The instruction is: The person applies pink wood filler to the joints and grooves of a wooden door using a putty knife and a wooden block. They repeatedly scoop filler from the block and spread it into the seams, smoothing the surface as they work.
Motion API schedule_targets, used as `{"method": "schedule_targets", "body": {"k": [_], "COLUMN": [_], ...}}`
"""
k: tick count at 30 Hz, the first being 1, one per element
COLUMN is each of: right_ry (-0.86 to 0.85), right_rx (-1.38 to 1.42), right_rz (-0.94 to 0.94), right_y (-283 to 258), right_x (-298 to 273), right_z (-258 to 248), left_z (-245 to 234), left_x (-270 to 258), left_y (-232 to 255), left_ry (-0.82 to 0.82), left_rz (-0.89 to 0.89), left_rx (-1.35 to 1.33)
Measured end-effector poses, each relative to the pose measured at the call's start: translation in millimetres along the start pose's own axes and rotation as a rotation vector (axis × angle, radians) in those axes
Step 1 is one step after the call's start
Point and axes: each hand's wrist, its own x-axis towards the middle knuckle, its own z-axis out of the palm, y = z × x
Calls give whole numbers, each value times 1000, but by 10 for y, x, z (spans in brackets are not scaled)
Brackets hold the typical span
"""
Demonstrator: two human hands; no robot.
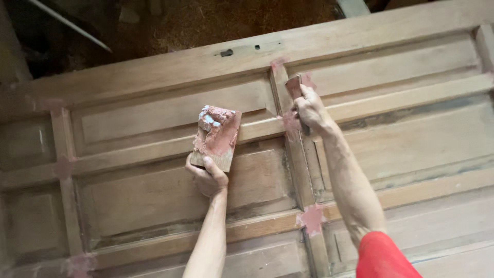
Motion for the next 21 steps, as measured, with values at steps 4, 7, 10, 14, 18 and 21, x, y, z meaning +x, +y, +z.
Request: {"method": "schedule_targets", "body": {"k": [4, 7, 10, 14, 18, 21], "right_ry": [211, 174, 91, 73, -37, 33], "right_rx": [-743, -885, -1159, -1405, -1549, -1548], "right_rz": [-758, -612, -546, -310, -40, -168], "right_y": [200, 155, -10, -213, -508, -653], "right_x": [443, 716, 845, 728, 749, 869], "right_z": [-105, -121, -46, 98, 82, 64], "left_z": [-12, -13, -9, -10, 5, 49], "left_x": [29, 26, 53, 36, 57, 59], "left_y": [6, -7, -11, -6, -19, -33], "left_ry": [8, -18, -33, -39, -30, -59], "left_rz": [38, -7, -37, -54, -79, -129], "left_rx": [-13, -4, -13, 32, 49, 23]}}
